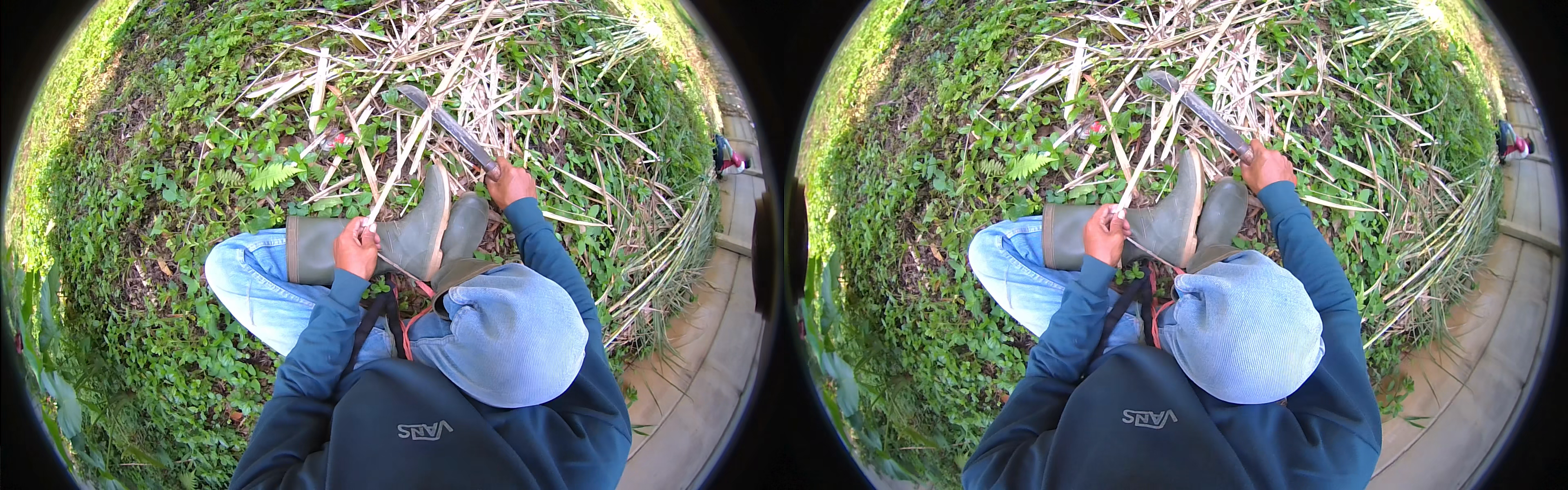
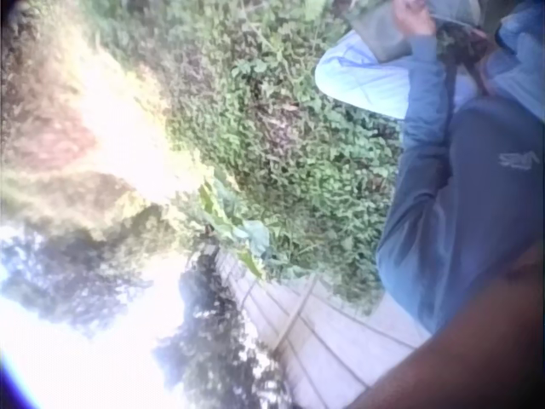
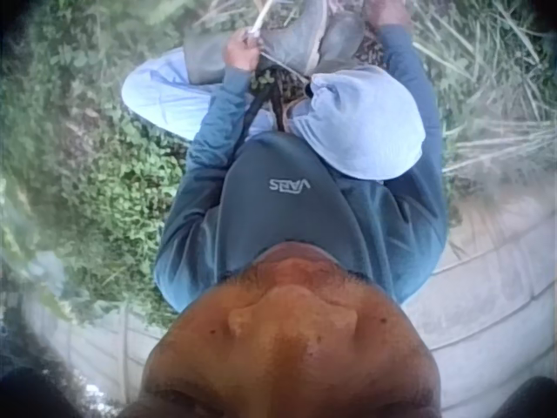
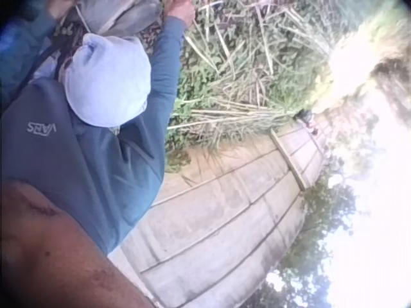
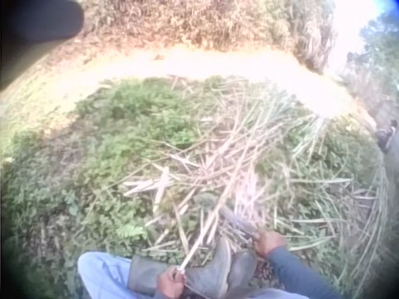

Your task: The person sits on the ground and uses a machete to chop long, thin sticks into smaller pieces. They hold the sticks with one hand and strike them with the machete in the other, creating a pile of cut debris.

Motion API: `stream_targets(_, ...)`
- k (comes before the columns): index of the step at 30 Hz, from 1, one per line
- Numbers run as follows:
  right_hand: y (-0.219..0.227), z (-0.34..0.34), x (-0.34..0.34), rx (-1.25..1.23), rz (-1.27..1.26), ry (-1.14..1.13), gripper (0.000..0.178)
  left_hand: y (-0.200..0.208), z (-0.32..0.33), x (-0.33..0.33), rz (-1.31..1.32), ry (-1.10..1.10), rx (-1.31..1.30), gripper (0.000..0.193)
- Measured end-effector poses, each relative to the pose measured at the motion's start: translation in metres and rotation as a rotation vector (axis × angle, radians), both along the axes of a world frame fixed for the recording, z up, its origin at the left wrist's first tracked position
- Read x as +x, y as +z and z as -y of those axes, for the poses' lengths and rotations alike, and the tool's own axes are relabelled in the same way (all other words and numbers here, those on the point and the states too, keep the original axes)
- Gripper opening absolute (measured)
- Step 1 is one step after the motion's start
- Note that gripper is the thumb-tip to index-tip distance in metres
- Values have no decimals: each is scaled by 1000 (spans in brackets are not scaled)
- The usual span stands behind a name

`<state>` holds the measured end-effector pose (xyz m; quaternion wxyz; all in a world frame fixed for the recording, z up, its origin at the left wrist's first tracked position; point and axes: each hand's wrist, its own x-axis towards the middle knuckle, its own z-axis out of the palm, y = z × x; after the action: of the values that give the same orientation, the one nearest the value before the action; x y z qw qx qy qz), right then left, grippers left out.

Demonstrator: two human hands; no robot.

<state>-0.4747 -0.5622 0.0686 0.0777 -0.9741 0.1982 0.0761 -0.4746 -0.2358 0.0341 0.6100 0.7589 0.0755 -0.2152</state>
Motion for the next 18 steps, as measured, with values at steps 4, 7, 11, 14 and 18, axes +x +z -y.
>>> stream_targets(4,41,-39,-12,6,-314,443,25,-7,-8,2,36,27,-2,5)
stream_targets(7,28,-26,-10,-11,-191,256,27,-5,-5,-2,48,-1,44,2)
stream_targets(11,11,-27,-17,31,-75,162,26,-8,-2,-1,40,27,-5,2)
stream_targets(14,21,-22,-20,-24,-172,390,24,-16,-7,-2,58,95,-28,2)
stream_targets(18,6,-6,-10,-50,-22,9,29,-15,-4,-7,58,45,51,3)
